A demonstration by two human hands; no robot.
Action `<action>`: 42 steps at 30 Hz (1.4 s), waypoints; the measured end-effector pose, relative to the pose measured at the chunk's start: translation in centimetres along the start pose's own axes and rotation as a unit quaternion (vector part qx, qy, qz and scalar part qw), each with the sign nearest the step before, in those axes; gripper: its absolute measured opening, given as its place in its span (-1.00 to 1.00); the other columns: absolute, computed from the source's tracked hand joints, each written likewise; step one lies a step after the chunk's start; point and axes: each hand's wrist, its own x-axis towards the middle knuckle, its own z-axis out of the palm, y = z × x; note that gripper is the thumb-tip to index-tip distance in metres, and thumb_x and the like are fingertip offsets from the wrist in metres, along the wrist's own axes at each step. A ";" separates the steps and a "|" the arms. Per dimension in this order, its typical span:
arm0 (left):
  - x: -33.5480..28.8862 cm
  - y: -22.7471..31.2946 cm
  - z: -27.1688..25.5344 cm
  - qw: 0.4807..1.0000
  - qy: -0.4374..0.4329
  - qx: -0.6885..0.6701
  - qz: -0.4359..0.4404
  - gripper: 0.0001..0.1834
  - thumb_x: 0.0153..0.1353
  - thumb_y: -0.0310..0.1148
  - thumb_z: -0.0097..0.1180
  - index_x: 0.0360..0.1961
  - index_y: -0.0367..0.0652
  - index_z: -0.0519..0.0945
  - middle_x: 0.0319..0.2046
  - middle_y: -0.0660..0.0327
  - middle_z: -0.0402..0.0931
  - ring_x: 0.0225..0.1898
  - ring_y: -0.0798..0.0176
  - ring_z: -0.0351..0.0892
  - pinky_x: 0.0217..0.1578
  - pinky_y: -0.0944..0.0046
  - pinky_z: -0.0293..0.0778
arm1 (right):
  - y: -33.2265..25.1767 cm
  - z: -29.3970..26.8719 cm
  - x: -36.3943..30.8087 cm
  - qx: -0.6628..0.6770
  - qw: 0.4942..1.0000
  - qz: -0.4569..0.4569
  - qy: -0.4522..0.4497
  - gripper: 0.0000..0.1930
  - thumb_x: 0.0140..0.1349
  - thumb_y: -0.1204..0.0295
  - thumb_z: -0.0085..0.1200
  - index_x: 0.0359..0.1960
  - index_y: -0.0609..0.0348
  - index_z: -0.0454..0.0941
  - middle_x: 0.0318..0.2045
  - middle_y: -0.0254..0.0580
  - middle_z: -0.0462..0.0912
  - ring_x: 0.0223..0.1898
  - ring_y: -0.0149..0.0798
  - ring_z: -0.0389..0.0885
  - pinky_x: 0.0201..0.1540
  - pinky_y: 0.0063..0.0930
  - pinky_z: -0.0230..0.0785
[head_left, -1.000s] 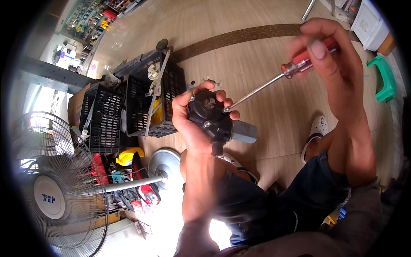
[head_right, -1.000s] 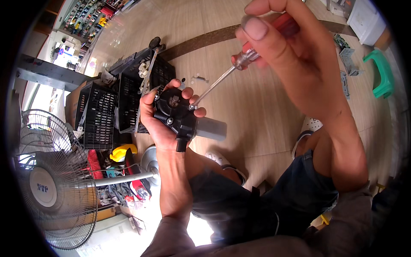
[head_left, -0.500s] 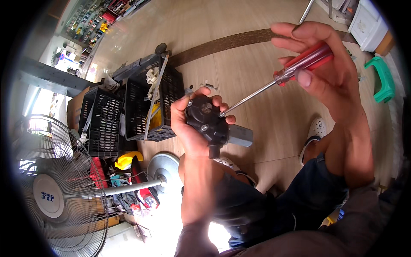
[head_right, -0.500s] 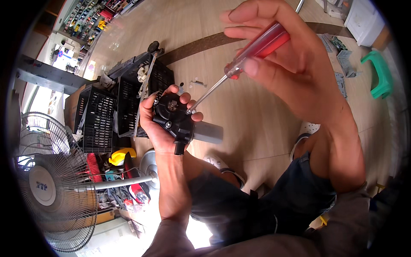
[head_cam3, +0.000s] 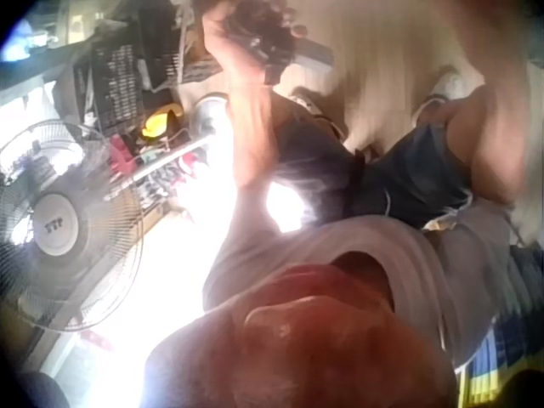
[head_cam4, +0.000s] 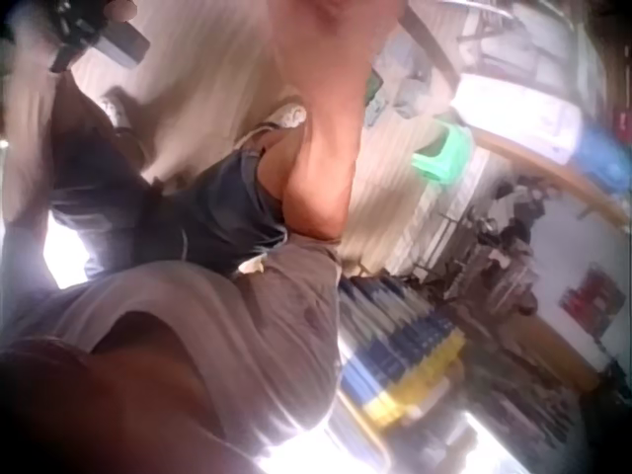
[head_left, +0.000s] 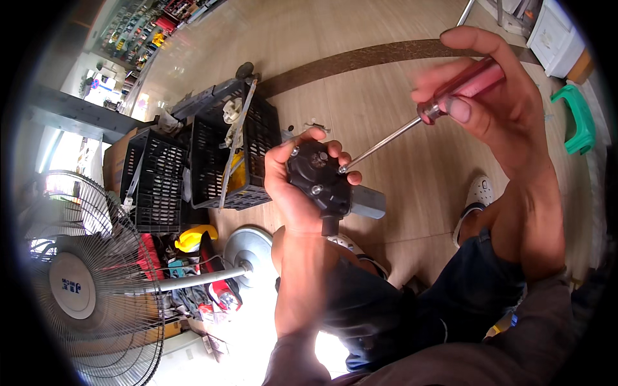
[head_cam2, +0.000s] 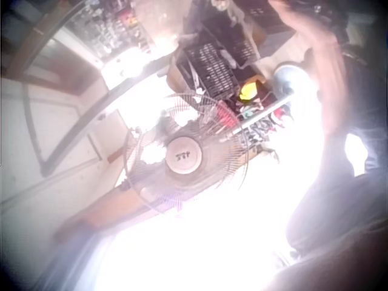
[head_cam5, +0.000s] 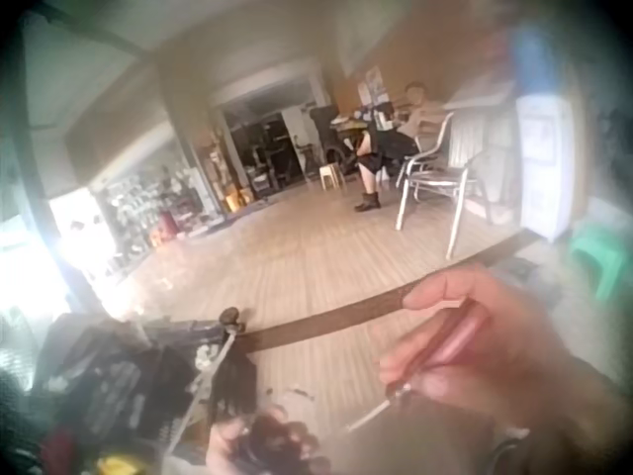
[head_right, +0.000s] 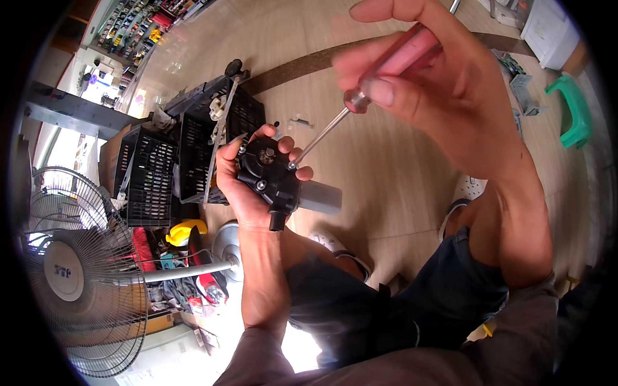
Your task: The person unscrews and removes fasteners from a small black motor housing using a screwdriver by hand, then handles small metal components from the motor.
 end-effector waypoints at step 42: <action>-0.6 0.3 -0.6 1.000 0.025 0.006 0.005 -0.54 0.22 0.06 -0.05 -0.20 -0.13 0.58 -0.38 0.12 0.49 -0.28 0.13 0.45 -0.34 0.07 0.42 | 0.4 0.9 -0.1 0.019 0.999 0.024 0.011 -0.75 0.38 0.43 0.12 0.01 0.22 0.42 -0.25 -0.21 0.67 -0.11 -0.37 0.67 -0.12 -0.50 0.53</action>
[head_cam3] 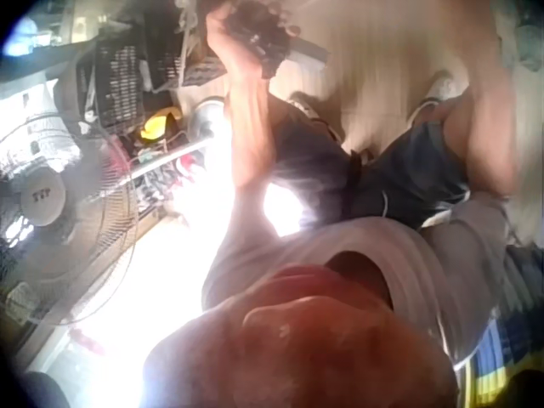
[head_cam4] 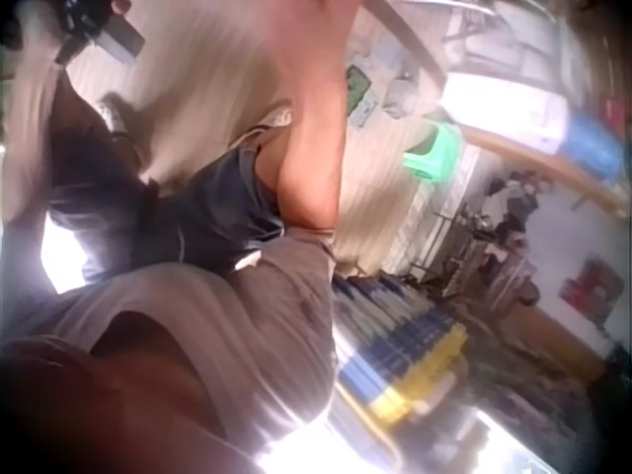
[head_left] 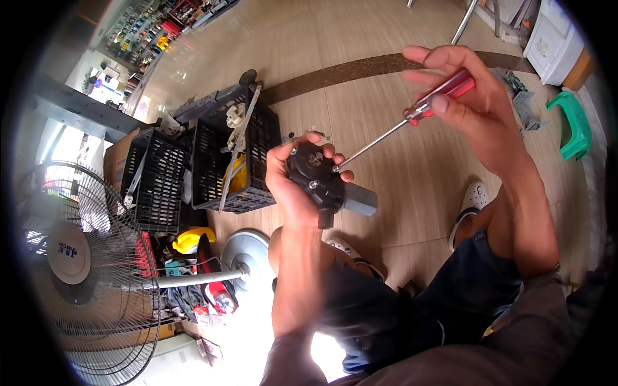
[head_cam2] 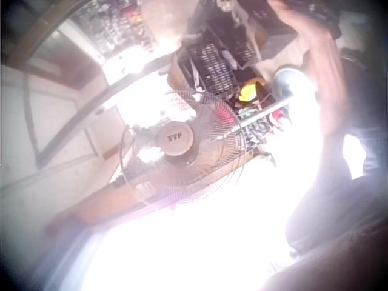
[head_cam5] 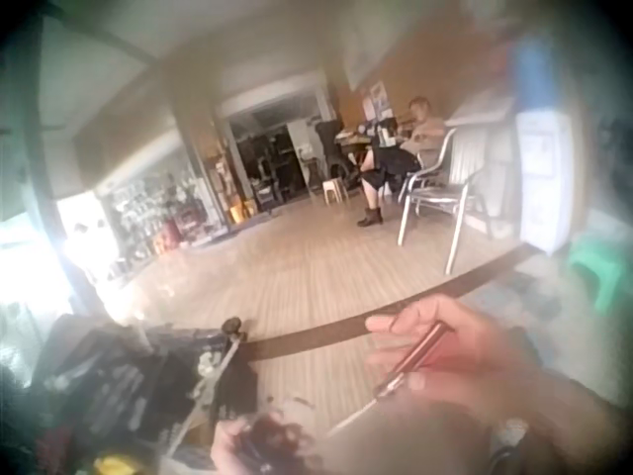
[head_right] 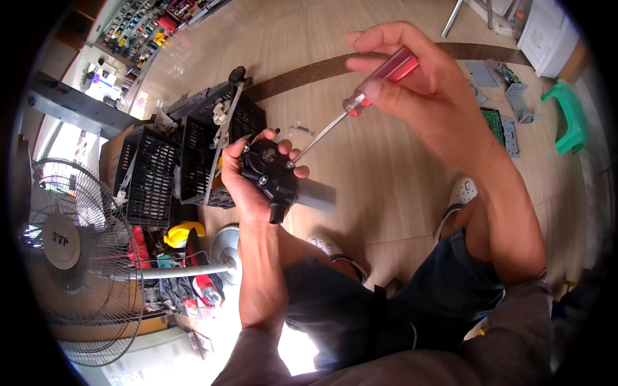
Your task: The person unscrews and removes fasteners from a small black motor housing using a screwdriver by hand, then handles small metal components from the motor.
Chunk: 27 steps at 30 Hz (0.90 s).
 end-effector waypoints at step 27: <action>-2.0 0.3 -0.2 0.999 0.026 0.017 0.023 -0.61 0.15 0.04 0.00 -0.31 -0.08 0.57 -0.47 0.16 0.48 -0.37 0.14 0.45 -0.38 0.07 0.39 | -0.9 -0.4 -2.1 -0.045 0.994 0.063 -0.074 -0.68 0.38 0.43 0.10 0.08 0.22 0.34 -0.05 -0.01 0.65 -0.01 -0.20 0.67 0.05 -0.34 0.53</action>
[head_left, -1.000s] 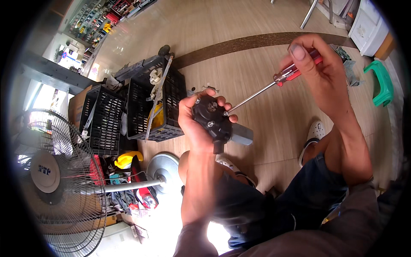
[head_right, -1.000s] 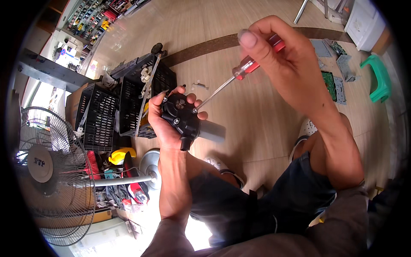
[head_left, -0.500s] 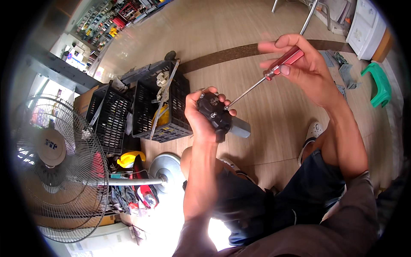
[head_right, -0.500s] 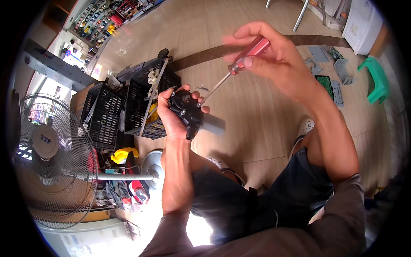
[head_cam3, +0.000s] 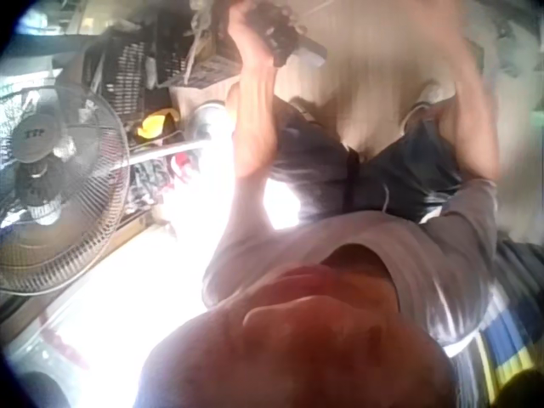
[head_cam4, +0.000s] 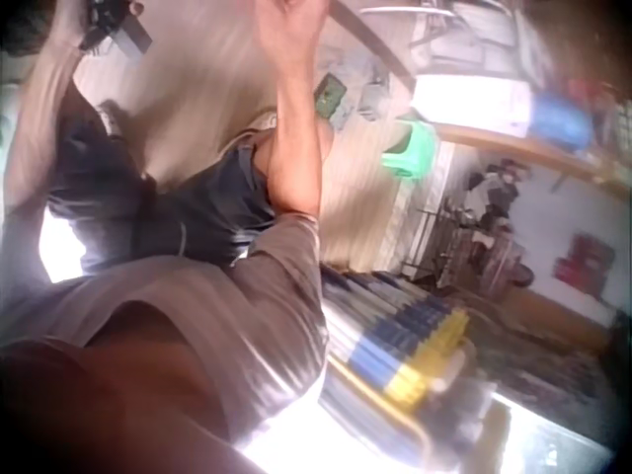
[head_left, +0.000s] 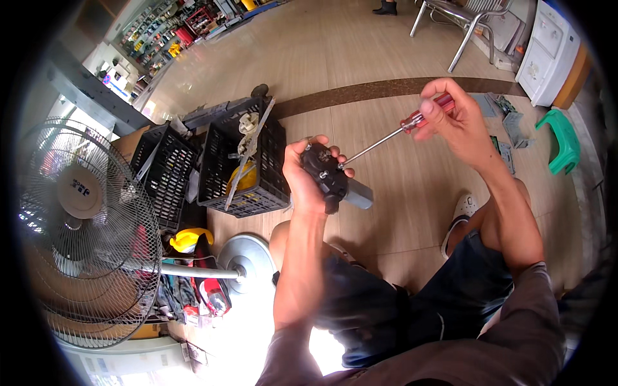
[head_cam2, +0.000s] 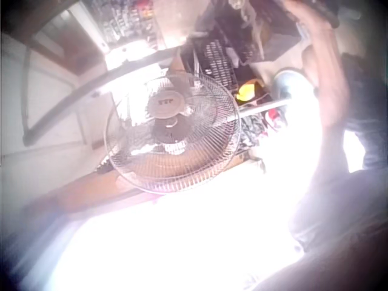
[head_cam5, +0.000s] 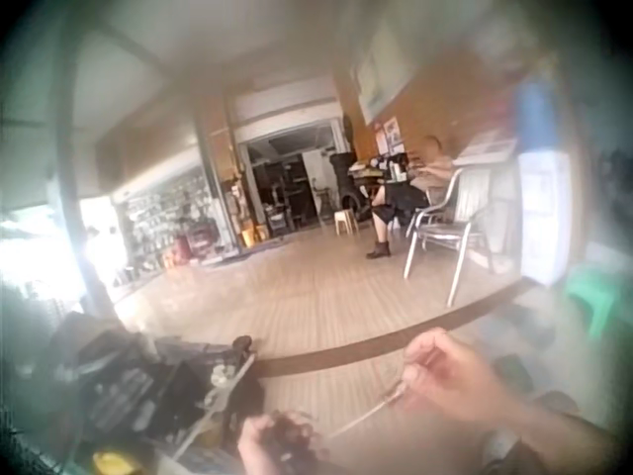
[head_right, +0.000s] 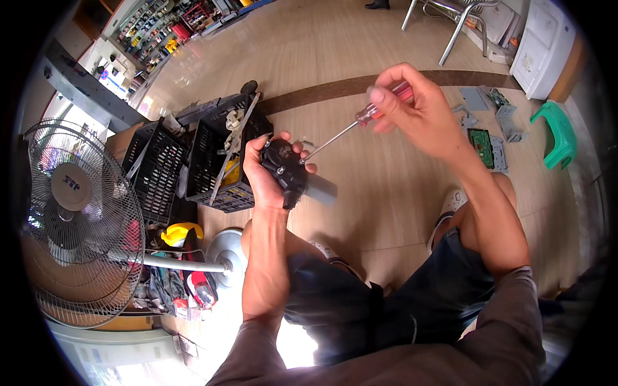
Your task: The person unscrews and removes fasteners from a small black motor housing using a screwdriver by hand, then handles small metal components from the motor.
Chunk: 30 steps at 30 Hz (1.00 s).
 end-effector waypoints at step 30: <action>1.2 -0.1 0.0 1.000 0.016 0.003 -0.016 -0.61 0.13 0.05 0.01 -0.33 -0.06 0.56 -0.46 0.17 0.47 -0.36 0.16 0.44 -0.37 0.09 0.34 | 1.2 -0.2 0.5 0.018 0.999 -0.048 0.011 -0.67 0.37 0.32 0.14 0.05 0.20 0.40 -0.23 -0.06 0.71 -0.21 -0.26 0.73 -0.18 -0.44 0.62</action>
